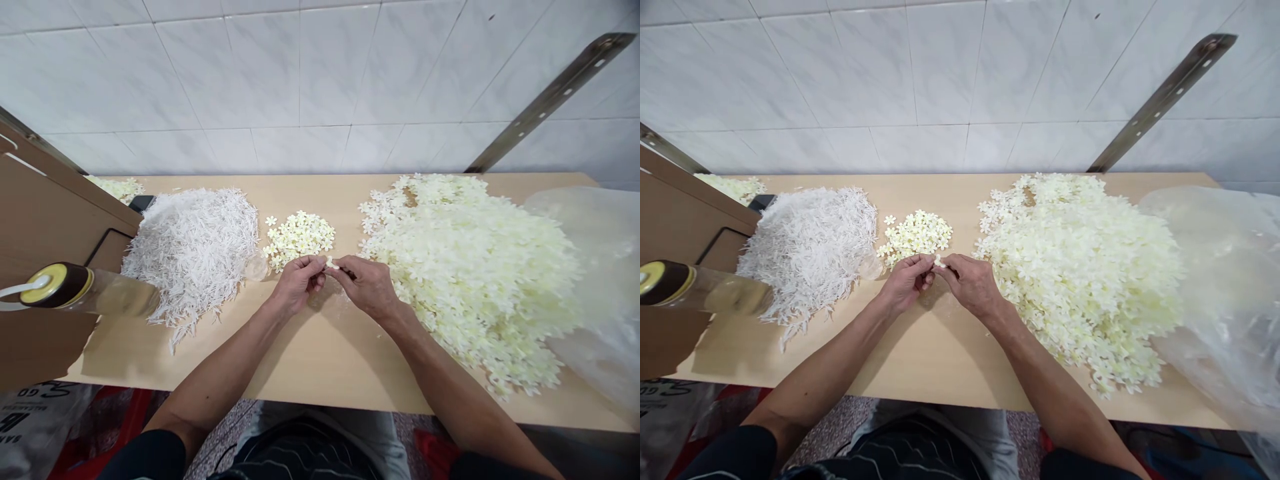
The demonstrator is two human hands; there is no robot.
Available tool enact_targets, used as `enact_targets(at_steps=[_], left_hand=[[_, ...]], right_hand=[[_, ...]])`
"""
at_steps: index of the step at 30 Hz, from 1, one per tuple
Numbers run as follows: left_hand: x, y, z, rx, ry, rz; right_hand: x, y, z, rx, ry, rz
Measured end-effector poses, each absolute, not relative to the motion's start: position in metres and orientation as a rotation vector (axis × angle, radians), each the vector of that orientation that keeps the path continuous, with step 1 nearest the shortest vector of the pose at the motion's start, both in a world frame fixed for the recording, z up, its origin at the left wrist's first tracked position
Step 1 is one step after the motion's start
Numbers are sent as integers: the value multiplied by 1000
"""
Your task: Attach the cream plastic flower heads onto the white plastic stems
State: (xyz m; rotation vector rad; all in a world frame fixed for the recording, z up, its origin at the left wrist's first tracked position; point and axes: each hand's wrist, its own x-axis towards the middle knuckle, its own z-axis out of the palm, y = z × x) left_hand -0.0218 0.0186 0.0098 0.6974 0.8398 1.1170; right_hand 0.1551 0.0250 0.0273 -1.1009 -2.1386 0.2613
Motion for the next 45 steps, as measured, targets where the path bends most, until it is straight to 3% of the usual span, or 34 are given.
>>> enact_targets(at_steps=[7, 11, 25, 32, 45], left_hand=[[-24, 21, 12, 720, 847, 1132], [-21, 19, 14, 688, 854, 1116], [-18, 19, 10, 569, 766, 1143], [-20, 19, 6, 700, 835, 1126], [-17, 13, 15, 826, 856, 1184]], right_hand=[[160, 27, 37, -1087, -1972, 749], [161, 25, 39, -1142, -1831, 842], [143, 19, 24, -1165, -1678, 752], [154, 25, 33, -993, -2060, 407], [157, 24, 22, -1056, -2065, 138]])
